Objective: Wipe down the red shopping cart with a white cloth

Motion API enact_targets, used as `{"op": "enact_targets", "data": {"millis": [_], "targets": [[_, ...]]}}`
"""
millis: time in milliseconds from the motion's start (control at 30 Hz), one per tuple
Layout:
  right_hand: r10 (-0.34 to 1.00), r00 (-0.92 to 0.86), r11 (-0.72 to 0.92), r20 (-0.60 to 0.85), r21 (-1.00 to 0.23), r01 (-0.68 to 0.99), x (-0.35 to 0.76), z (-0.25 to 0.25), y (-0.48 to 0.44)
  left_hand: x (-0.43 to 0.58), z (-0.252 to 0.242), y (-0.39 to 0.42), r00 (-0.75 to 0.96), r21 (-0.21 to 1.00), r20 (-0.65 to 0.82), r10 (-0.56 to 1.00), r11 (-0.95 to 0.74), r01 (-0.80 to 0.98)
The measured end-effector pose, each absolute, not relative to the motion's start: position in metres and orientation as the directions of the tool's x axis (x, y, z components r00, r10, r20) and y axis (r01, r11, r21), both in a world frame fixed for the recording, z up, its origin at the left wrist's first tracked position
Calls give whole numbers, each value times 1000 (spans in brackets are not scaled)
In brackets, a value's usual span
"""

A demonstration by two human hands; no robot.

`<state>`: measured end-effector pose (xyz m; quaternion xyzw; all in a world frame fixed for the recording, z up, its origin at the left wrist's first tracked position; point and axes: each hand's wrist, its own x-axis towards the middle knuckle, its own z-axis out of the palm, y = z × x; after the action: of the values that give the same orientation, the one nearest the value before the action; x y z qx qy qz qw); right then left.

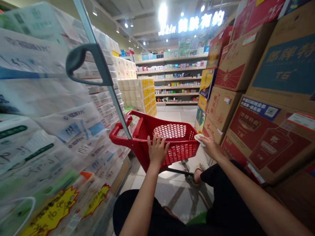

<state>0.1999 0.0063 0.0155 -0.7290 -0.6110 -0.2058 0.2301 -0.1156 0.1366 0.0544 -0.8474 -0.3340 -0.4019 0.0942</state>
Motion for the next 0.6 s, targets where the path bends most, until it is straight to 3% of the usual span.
{"op": "enact_targets", "data": {"millis": [167, 333, 600], "targets": [[859, 215, -208, 465, -68, 976, 191, 41, 27, -61, 39, 110, 624, 74, 657, 422, -861, 503], [891, 213, -204, 401, -64, 977, 194, 57, 23, -22, 32, 89, 675, 57, 604, 424, -868, 494], [887, -30, 105, 462, -138, 985, 222, 43, 13, 31, 19, 76, 645, 156, 536, 544, -815, 558]]}}
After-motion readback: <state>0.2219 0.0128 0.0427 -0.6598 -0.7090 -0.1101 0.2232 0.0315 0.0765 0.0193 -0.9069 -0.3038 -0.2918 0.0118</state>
